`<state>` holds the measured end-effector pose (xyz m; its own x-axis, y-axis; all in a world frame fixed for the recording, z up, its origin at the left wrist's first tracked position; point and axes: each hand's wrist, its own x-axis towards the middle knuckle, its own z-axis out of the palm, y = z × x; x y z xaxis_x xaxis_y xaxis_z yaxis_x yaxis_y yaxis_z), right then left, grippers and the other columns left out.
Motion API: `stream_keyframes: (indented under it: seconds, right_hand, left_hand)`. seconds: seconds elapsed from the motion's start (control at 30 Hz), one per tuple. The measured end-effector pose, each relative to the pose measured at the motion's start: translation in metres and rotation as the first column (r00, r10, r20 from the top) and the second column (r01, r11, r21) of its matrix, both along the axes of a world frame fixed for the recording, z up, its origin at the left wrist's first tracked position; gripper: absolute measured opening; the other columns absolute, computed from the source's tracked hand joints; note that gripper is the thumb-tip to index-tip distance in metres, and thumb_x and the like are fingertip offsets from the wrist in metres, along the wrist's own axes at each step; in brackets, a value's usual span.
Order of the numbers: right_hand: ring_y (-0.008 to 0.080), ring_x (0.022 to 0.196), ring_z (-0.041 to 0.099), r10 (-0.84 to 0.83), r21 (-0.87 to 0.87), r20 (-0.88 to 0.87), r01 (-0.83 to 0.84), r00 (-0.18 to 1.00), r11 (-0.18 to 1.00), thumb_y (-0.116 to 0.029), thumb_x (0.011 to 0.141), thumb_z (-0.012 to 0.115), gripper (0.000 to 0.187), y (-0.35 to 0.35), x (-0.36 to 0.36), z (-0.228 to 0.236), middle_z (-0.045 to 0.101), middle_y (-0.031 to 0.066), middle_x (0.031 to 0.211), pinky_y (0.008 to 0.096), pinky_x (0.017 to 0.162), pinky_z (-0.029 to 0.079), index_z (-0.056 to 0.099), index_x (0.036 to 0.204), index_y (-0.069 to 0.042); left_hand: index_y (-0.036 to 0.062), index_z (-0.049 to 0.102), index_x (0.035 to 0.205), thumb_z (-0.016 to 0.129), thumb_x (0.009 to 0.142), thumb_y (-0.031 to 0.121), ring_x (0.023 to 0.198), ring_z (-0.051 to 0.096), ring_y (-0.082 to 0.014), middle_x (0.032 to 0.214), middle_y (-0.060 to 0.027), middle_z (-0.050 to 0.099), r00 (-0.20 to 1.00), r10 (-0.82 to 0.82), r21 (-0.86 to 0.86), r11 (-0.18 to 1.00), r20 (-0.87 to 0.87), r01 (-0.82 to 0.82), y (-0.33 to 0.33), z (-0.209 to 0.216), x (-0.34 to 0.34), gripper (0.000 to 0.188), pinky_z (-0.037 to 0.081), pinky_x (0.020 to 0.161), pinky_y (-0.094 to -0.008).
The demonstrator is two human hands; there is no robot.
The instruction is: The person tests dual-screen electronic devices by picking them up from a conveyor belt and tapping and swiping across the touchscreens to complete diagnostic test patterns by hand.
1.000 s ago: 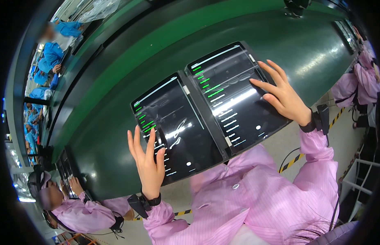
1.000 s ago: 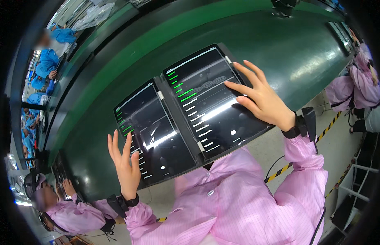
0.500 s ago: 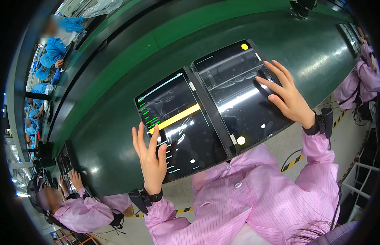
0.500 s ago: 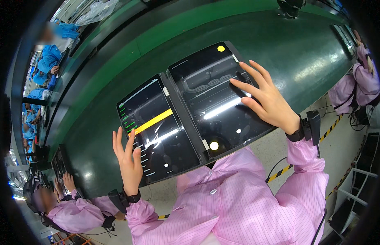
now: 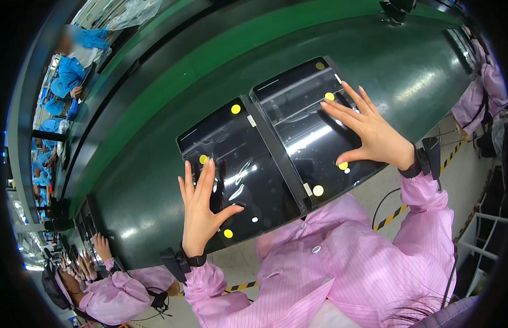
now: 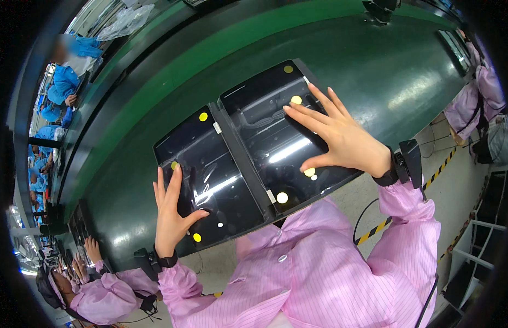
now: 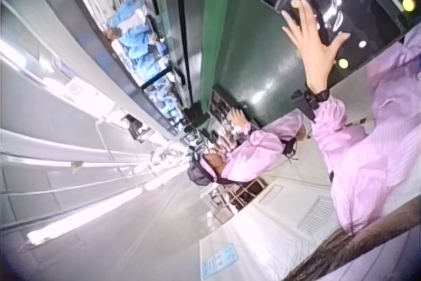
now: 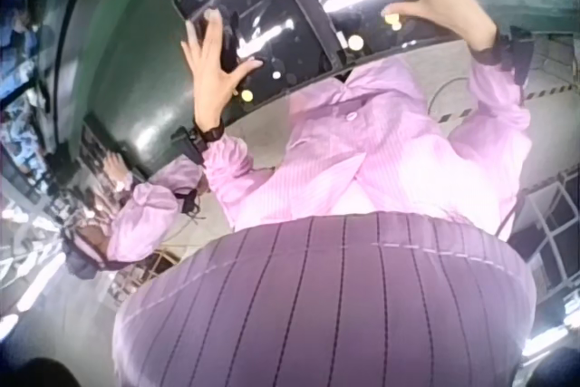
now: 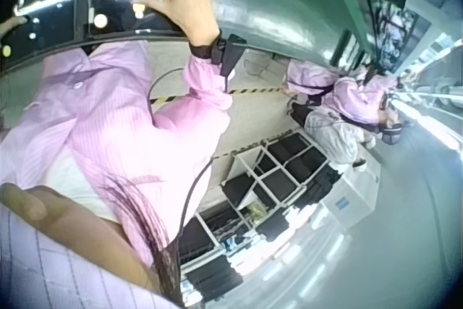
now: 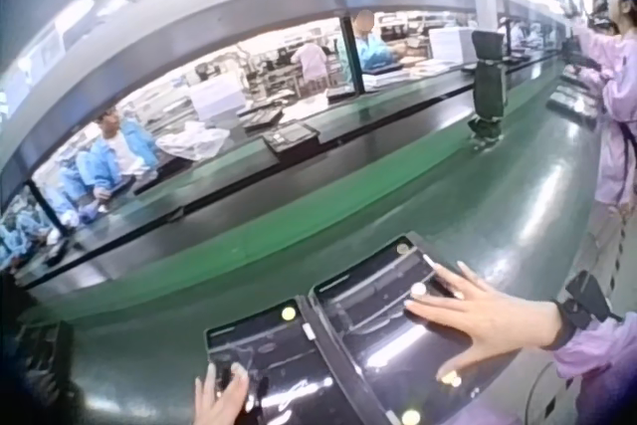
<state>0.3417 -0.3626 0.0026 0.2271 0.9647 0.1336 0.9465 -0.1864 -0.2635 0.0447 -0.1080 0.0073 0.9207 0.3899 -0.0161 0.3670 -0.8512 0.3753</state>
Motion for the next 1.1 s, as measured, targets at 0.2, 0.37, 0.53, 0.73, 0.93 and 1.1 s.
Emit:
stream_keyframes:
  seconds: [0.2,0.37,0.53,0.73,0.93,1.1]
  right_hand:
    - [0.0241,0.134,0.047,-0.052,0.263,-0.008,0.053,0.999,0.963,-0.025,0.083,0.073,0.047,0.001,-0.007,-0.021,0.072,0.0032,0.108,0.051,0.116,0.028,0.063,0.129,-0.016]
    - [0.0278,0.128,0.05,-0.08,0.363,-0.02,0.082,0.997,0.928,-0.018,0.082,0.073,0.042,-0.005,-0.003,-0.009,0.066,0.0044,0.116,0.0509,0.112,0.035,0.066,0.124,-0.017]
    - [0.0374,0.139,0.035,-0.078,0.255,-0.091,0.099,0.993,0.962,-0.021,0.083,0.071,0.042,-0.028,0.002,-0.015,0.045,0.0116,0.146,0.0523,0.111,0.034,0.066,0.125,-0.021]
    - [0.0418,0.143,0.024,-0.046,0.206,-0.139,0.075,0.989,0.976,-0.027,0.09,0.062,0.036,-0.029,0.005,-0.018,0.035,0.0157,0.153,0.0528,0.114,0.026,0.068,0.124,-0.02]
    - [0.0392,0.142,0.027,-0.055,0.219,-0.113,0.079,0.992,0.972,-0.024,0.087,0.066,0.036,-0.029,0.006,-0.021,0.037,0.0123,0.152,0.0516,0.112,0.032,0.069,0.123,-0.022]
    - [0.0394,0.142,0.027,-0.069,0.233,-0.153,0.104,0.986,0.967,-0.025,0.089,0.063,0.038,-0.027,0.006,-0.022,0.037,0.0136,0.152,0.0515,0.113,0.031,0.066,0.127,-0.019]
  left_hand:
    - [0.0025,0.065,0.122,0.075,0.08,0.007,0.127,0.055,-0.0254,0.099,-0.0033,0.075,0.926,0.033,0.016,0.999,0.377,-0.042,-0.008,-0.018,0.002,0.043,0.026,0.115,-0.0509]
    - [0.0011,0.065,0.121,0.065,0.087,-0.002,0.115,0.059,-0.0211,0.117,-0.0109,0.066,0.795,0.27,-0.127,0.962,0.544,-0.24,-0.007,-0.027,0.003,0.034,0.039,0.105,-0.0346]
    - [0.0017,0.052,0.136,0.058,0.096,0.007,0.117,0.053,-0.0196,0.138,-0.0122,0.05,0.629,0.486,-0.343,0.874,0.606,-0.345,0.006,-0.041,-0.007,0.04,0.043,0.096,-0.0314]
    - [0.0046,0.046,0.142,0.057,0.099,0.013,0.092,0.049,-0.0077,0.125,-0.0083,0.052,0.61,0.633,-0.563,0.753,0.477,-0.341,0.006,-0.049,-0.012,0.046,0.042,0.078,-0.0213]
    - [0.0065,0.047,0.142,0.058,0.099,0.015,0.08,0.045,-0.0039,0.116,-0.0037,0.052,0.627,0.689,-0.68,0.656,0.362,-0.328,-0.002,-0.045,-0.011,0.046,0.038,0.069,-0.0183]
    - [0.0053,0.049,0.141,0.058,0.096,0.007,0.088,0.049,-0.006,0.124,-0.0039,0.047,0.681,0.631,-0.685,0.682,0.371,-0.258,-0.001,-0.051,-0.015,0.046,0.042,0.076,-0.0214]
